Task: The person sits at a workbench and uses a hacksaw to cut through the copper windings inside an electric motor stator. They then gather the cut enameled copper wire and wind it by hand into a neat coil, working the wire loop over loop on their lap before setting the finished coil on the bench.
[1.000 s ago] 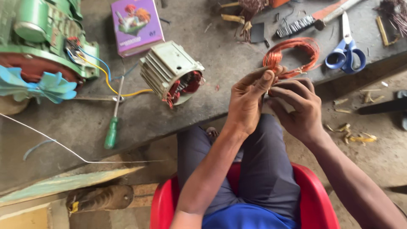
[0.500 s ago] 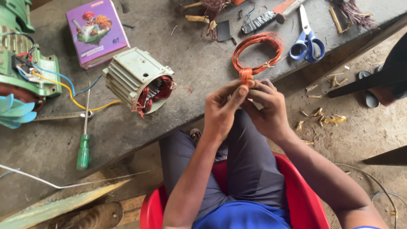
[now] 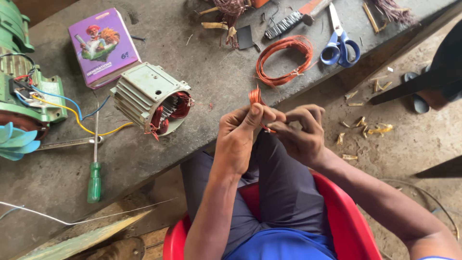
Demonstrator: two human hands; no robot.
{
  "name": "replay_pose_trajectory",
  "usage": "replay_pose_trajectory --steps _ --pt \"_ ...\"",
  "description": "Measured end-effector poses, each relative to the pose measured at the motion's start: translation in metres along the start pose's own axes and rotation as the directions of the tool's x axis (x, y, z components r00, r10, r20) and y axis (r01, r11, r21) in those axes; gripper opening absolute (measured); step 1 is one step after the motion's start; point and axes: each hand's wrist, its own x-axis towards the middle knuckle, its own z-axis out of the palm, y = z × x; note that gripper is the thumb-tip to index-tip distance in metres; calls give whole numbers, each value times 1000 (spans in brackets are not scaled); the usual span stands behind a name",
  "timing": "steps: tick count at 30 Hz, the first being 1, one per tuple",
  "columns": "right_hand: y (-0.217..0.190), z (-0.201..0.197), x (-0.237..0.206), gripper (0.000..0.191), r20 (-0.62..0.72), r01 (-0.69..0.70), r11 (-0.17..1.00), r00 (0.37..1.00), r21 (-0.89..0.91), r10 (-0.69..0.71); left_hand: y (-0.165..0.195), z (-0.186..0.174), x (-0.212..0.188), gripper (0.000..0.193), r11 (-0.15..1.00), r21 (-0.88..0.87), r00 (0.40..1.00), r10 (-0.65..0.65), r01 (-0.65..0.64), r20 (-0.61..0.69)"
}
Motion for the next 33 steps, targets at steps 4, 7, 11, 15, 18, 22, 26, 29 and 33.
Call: replay_pose_trajectory --steps 4,7,11,15,18,22,26,29,33 --pt "-15 -16 7 39 100 -162 931 986 326 137 -6 2 3 35 993 102 995 56 -65 88" --pt "-29 -15 12 32 100 -294 914 956 280 276 -14 8 1 35 980 167 992 95 -107 82" --pt "-43 -8 4 41 24 -270 957 963 109 269 -16 13 -5 34 991 105 996 84 -84 -2" --pt "-34 0 -14 33 -87 -64 992 995 -106 55 -12 19 -19 45 975 212 998 64 -65 11" --pt "-13 4 -24 29 -144 78 981 984 -176 -104 -10 25 -29 38 988 150 1000 -23 21 10" --pt "1 9 -27 24 -166 142 959 968 -246 -186 -2 25 -33 38 990 132 999 -38 38 -4" --pt "-3 4 -16 32 -85 31 999 996 27 -29 1 18 -23 29 977 203 997 -76 68 29" --pt "-21 -3 -11 33 -10 -96 983 995 155 99 -8 17 -20 27 866 456 978 186 -206 89" --pt "-47 -6 -9 34 49 -284 918 958 275 282 -23 18 -20 28 898 395 980 168 -196 104"
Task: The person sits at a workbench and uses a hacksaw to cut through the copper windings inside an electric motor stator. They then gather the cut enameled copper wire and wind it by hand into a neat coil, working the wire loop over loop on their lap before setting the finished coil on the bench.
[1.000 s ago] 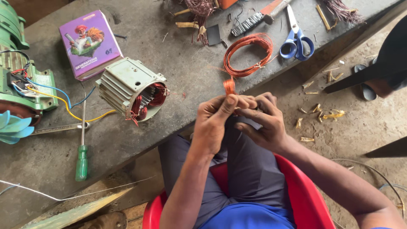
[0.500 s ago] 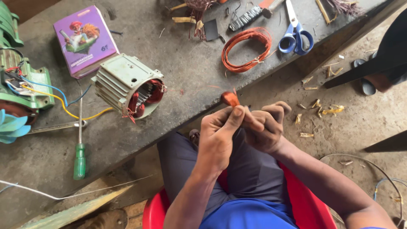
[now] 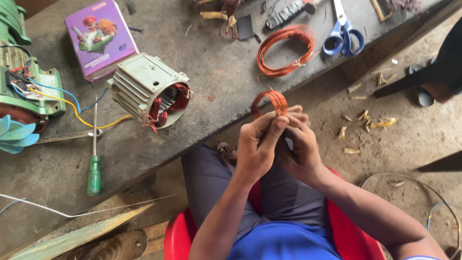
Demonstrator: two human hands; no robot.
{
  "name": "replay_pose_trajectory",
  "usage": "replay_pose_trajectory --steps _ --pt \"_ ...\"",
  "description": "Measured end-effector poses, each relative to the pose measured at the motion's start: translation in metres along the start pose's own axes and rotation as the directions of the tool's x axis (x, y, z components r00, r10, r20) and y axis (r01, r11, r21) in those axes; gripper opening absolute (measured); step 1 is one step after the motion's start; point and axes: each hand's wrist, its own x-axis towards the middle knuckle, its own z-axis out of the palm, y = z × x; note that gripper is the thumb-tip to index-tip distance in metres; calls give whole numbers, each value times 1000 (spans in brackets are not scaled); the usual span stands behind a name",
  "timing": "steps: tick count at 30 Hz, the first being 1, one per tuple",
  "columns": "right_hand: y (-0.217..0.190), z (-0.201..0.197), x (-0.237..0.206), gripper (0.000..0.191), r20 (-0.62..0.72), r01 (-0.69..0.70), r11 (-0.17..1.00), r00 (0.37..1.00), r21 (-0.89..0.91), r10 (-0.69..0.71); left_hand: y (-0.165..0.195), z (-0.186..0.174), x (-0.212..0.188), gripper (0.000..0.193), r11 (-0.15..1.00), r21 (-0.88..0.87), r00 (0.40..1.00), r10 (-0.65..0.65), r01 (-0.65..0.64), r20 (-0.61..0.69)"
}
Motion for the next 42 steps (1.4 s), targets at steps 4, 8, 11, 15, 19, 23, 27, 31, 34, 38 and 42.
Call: replay_pose_trajectory --steps 4,8,11,15,19,23,27,31,34,38,42 --pt "-11 1 -10 23 21 -163 986 986 -30 164 -2 1 -4 31 986 -164 989 -28 4 -145" --pt "-2 3 -19 20 -96 82 969 990 -233 -107 3 4 -18 33 953 -287 978 -145 97 -151" --pt "16 3 -22 17 -81 250 925 956 -287 -283 8 6 -26 34 935 -322 972 -197 147 -128" --pt "33 7 -21 20 -67 319 870 927 -376 -369 14 0 -23 33 859 -474 967 -248 191 -59" --pt "27 8 -15 16 -78 231 908 959 -350 -274 16 -14 -1 34 736 -657 972 -233 167 -14" --pt "9 1 -8 16 -97 53 971 992 -231 -78 9 -12 -2 33 934 -294 962 -246 202 -121" --pt "-10 -1 -4 23 -43 27 980 998 -195 -36 -7 -1 -19 27 964 264 969 31 36 -245" --pt "-22 -3 -9 28 85 -113 979 988 -170 129 -19 6 -31 25 980 -180 930 -141 83 -339" --pt "-18 -2 -18 27 19 26 984 1000 -179 -23 -16 8 -40 22 948 -319 935 -119 6 -335" --pt "11 -2 -37 27 -15 226 938 971 -264 -238 1 9 -54 23 911 -383 948 -245 153 -202" --pt "46 -12 -60 23 31 368 899 928 -237 -371 20 7 -61 24 982 -124 984 -154 141 -94"
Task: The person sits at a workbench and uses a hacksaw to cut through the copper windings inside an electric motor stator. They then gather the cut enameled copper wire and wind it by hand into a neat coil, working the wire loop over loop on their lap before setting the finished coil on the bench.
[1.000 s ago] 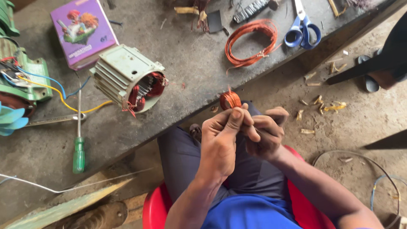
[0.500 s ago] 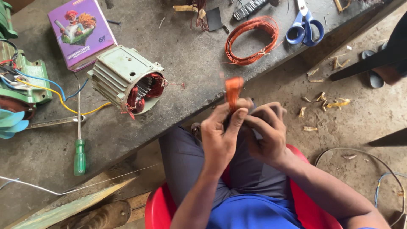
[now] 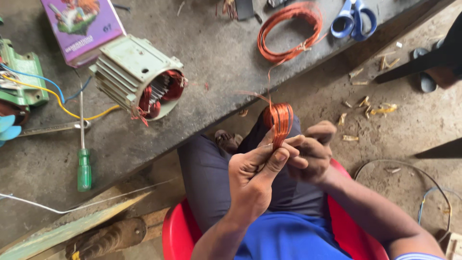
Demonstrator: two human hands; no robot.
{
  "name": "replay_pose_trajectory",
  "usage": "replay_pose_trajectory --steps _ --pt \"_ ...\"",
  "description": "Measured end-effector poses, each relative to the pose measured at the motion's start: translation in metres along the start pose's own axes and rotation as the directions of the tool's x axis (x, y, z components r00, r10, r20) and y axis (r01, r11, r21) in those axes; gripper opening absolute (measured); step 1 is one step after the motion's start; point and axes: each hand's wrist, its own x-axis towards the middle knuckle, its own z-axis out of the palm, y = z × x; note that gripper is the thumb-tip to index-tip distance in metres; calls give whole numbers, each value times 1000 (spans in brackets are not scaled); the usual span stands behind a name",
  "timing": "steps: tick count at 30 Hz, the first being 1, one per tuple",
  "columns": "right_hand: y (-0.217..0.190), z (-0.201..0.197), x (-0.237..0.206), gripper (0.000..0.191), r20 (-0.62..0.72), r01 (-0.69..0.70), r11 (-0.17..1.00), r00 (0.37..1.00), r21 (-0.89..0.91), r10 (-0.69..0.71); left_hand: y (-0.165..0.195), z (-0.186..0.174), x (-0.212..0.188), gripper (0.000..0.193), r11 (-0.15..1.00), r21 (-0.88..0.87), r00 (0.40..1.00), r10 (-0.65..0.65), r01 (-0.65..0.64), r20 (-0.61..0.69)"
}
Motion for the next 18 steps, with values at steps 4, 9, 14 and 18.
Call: replay_pose_trajectory --steps 4,9,14,18 --pt "17 10 -16 23 183 -28 996 982 -79 42 13 1 -6 22 966 -160 979 -201 201 17" --pt "17 18 3 25 -22 -21 999 1000 -32 20 12 -7 6 28 977 -210 998 -13 24 53" --pt "-15 1 37 37 18 -315 821 937 476 349 -10 -25 19 35 940 -280 969 229 -194 98" --pt "-39 7 43 42 132 -476 465 791 747 598 -34 -28 14 33 877 -448 981 195 -172 6"
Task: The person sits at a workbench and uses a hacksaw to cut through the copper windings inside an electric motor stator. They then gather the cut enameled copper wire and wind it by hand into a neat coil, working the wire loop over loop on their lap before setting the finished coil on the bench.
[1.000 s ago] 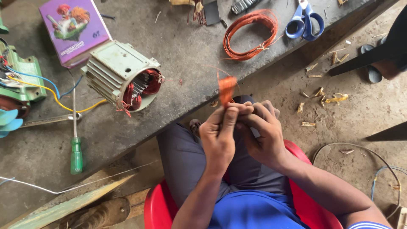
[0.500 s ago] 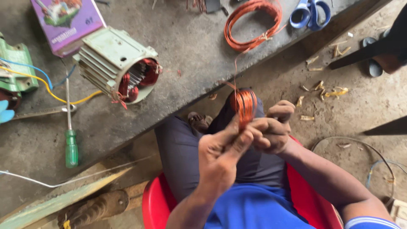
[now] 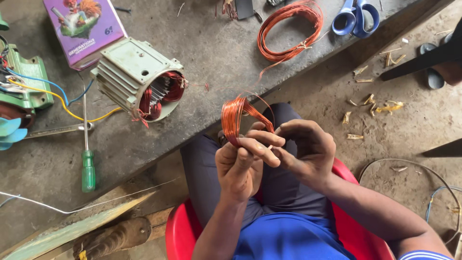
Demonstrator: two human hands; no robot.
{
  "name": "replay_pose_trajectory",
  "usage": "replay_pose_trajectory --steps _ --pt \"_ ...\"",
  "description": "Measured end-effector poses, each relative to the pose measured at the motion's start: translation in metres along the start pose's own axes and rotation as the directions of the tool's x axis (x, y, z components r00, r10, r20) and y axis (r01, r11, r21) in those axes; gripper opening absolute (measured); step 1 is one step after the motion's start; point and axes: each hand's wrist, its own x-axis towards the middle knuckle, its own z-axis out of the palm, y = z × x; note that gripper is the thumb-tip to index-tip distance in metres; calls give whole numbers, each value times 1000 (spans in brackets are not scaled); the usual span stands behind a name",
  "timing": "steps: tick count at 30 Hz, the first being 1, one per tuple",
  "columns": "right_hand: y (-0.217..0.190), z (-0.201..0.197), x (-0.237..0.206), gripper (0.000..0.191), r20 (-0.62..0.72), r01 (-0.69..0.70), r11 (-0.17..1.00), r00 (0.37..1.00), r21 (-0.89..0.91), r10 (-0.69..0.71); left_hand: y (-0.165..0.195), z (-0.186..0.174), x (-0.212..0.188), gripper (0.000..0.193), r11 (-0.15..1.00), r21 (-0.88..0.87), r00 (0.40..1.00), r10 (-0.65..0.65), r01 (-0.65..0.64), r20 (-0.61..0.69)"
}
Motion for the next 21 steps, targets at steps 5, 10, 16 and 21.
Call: replay_pose_trajectory --steps 5,10,16,21 --pt "2 -2 -7 39 -9 -114 993 993 -23 114 -16 -6 -2 34 993 45 994 107 -108 29" --pt "-4 2 -5 33 -23 -153 987 988 42 154 -18 -8 4 33 972 178 987 142 -153 75" --pt "-11 5 12 21 2 69 959 997 -276 -71 -17 4 8 32 901 380 973 231 -211 -7" --pt "-18 10 15 21 114 165 921 985 -352 -132 -11 17 20 63 902 183 916 401 -391 -18"
